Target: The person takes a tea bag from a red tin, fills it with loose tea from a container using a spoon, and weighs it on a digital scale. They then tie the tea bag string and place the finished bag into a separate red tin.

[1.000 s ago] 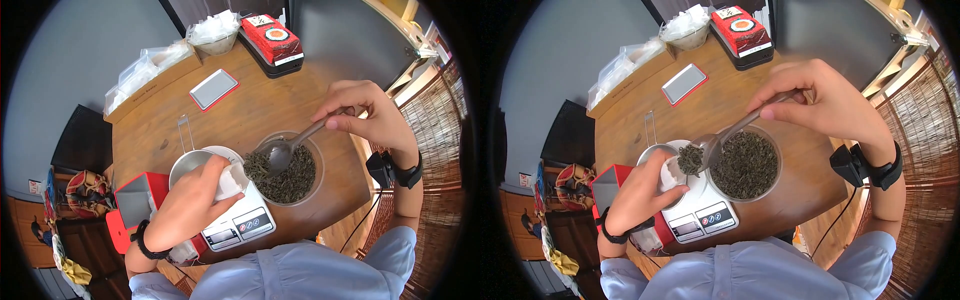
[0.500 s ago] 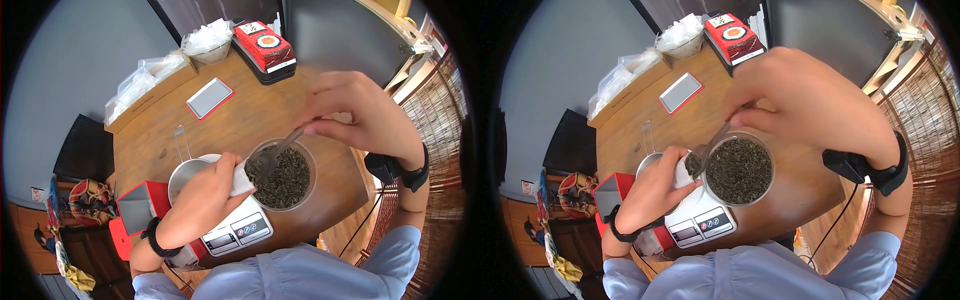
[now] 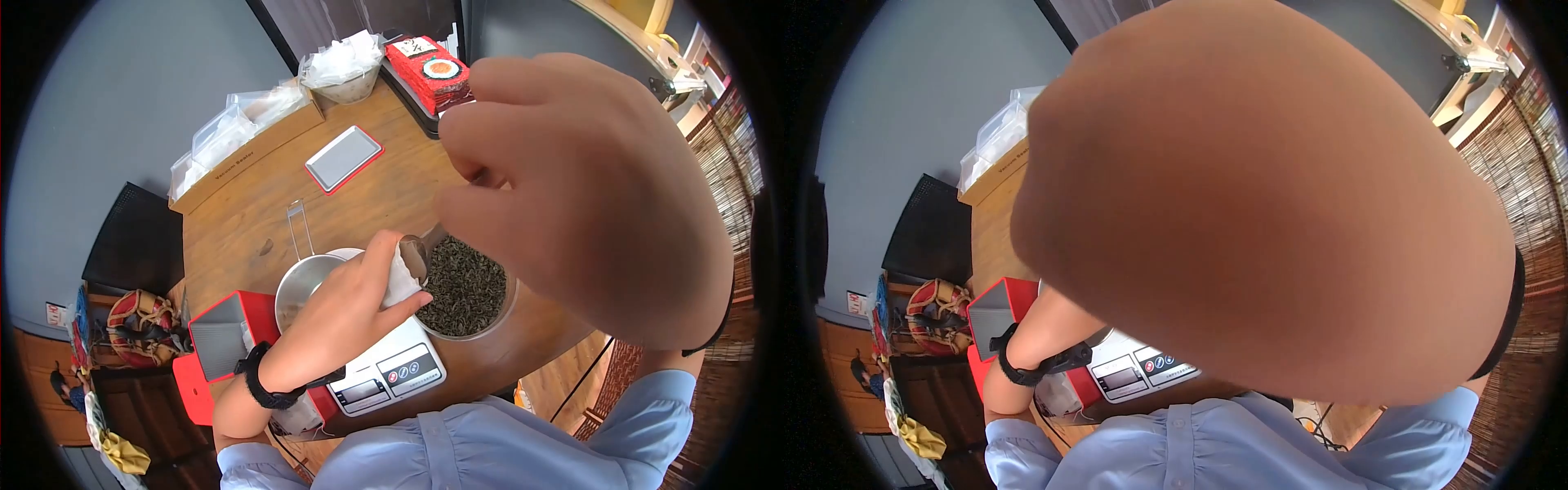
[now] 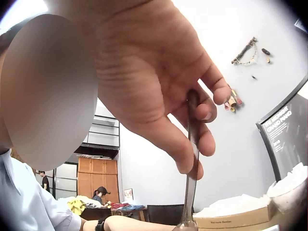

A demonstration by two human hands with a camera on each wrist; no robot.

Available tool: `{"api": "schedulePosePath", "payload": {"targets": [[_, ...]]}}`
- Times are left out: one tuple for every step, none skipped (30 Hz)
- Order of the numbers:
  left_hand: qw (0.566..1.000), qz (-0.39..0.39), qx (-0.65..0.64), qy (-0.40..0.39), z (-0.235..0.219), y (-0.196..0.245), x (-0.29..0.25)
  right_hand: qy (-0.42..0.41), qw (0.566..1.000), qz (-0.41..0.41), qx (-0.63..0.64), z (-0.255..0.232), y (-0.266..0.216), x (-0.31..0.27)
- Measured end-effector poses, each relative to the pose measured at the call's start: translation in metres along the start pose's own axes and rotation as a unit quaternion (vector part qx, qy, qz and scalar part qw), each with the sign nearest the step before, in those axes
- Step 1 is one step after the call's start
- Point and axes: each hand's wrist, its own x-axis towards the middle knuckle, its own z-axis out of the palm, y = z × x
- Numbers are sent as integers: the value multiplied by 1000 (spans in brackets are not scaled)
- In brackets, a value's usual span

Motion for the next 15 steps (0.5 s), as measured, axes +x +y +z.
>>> {"api": "schedulePosePath", "payload": {"targets": [[1000,10,-2,10,-1,1,0,0,1000,-1,0,-3,-3,-1],[1000,10,-2,11,0,-1,-1,-9,995,86,53,-6,-6,-1],[1000,5,9,6,1,-4,-3,-18,979,170,107,-8,-8,0],[1000,0,21,2,1,-6,-3,-17,980,167,108,-6,-6,-1],[1000,-3,2,1,0,-4,-3,-13,994,83,68,-3,0,-3],[1000,1,-4,13,1,-6,-4,-9,1000,0,27,-1,5,-5],[1000,5,-10,24,3,-8,-4,-8,1000,-2,27,1,10,-7],[1000,4,-10,25,1,-7,-5,-12,999,-12,48,2,15,-7],[999,-45,-14,4,-1,-5,-5,-17,997,-21,69,3,20,-8],[995,-94,-19,-16,-2,-4,-5,-17,997,-22,69,4,25,-9],[995,-95,-18,-15,-3,-4,-6,-21,994,-21,107,3,29,-9],[995,-94,-26,-12,-3,-4,-6,-26,989,-20,145,2,32,-10],[995,-93,-34,-9,-2,-5,-6,-27,989,-21,145,0,33,-12],[995,-93,-35,-9,-3,-5,-7,-32,983,2,180,-2,34,-13],[995,-91,-39,-9,-3,-5,-7,-36,976,24,214,-3,34,-14]]}}
